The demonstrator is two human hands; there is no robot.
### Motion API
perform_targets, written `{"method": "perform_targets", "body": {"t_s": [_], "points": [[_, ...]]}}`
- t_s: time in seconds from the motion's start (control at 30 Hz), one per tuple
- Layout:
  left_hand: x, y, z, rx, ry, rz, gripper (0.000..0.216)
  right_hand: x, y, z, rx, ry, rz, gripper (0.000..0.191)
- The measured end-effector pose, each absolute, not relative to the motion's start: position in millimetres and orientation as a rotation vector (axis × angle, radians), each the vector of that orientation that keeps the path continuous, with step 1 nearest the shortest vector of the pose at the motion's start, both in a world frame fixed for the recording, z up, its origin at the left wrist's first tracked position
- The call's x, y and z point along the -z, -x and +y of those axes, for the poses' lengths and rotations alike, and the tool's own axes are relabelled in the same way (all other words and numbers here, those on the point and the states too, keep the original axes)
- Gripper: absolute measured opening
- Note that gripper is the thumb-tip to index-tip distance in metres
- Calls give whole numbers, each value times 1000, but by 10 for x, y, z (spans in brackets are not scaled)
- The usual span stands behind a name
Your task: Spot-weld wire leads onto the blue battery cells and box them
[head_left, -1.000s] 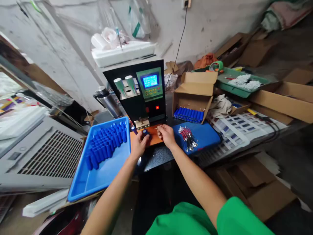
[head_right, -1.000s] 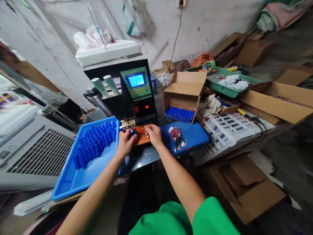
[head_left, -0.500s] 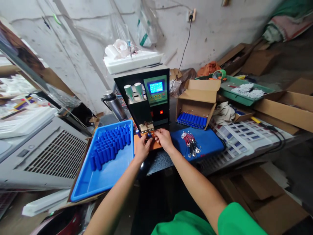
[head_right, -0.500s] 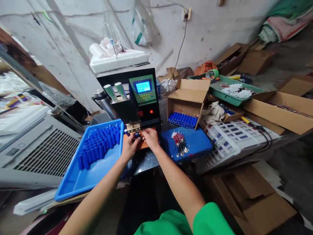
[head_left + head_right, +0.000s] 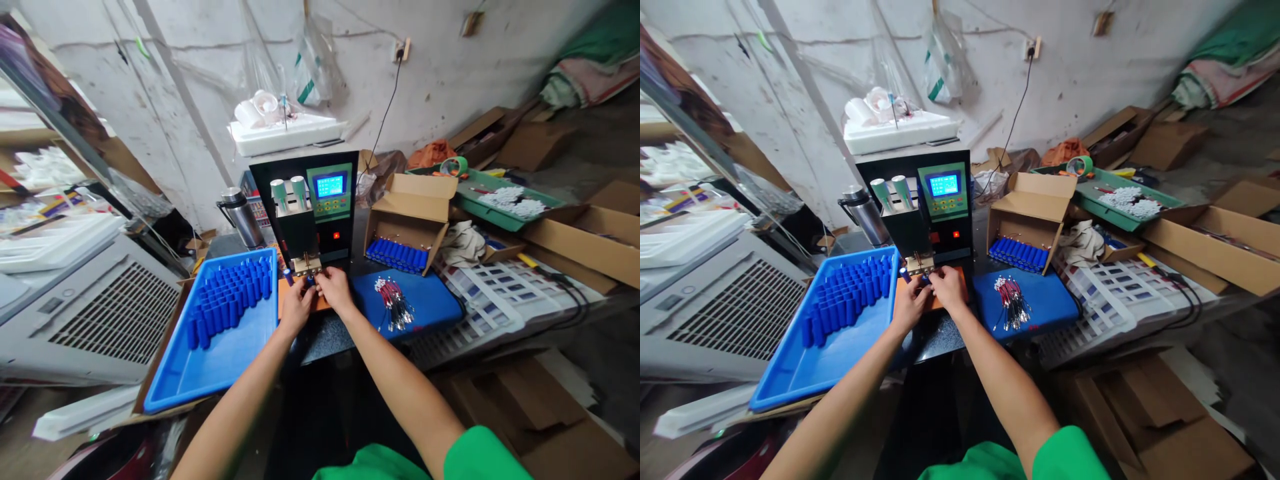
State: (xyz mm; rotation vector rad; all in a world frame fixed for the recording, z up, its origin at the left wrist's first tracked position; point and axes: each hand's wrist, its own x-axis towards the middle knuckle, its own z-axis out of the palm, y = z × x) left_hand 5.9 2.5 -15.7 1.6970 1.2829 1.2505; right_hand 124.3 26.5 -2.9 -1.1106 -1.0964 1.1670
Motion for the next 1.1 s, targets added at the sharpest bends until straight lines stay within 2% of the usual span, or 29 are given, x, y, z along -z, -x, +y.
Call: {"method": "perform_targets", "body": {"t_s": [1.1], "points": [[150,-55,4,-1236,-1721,1331,29,72,-1238,240,-1147,1085,-1111,18]]}}
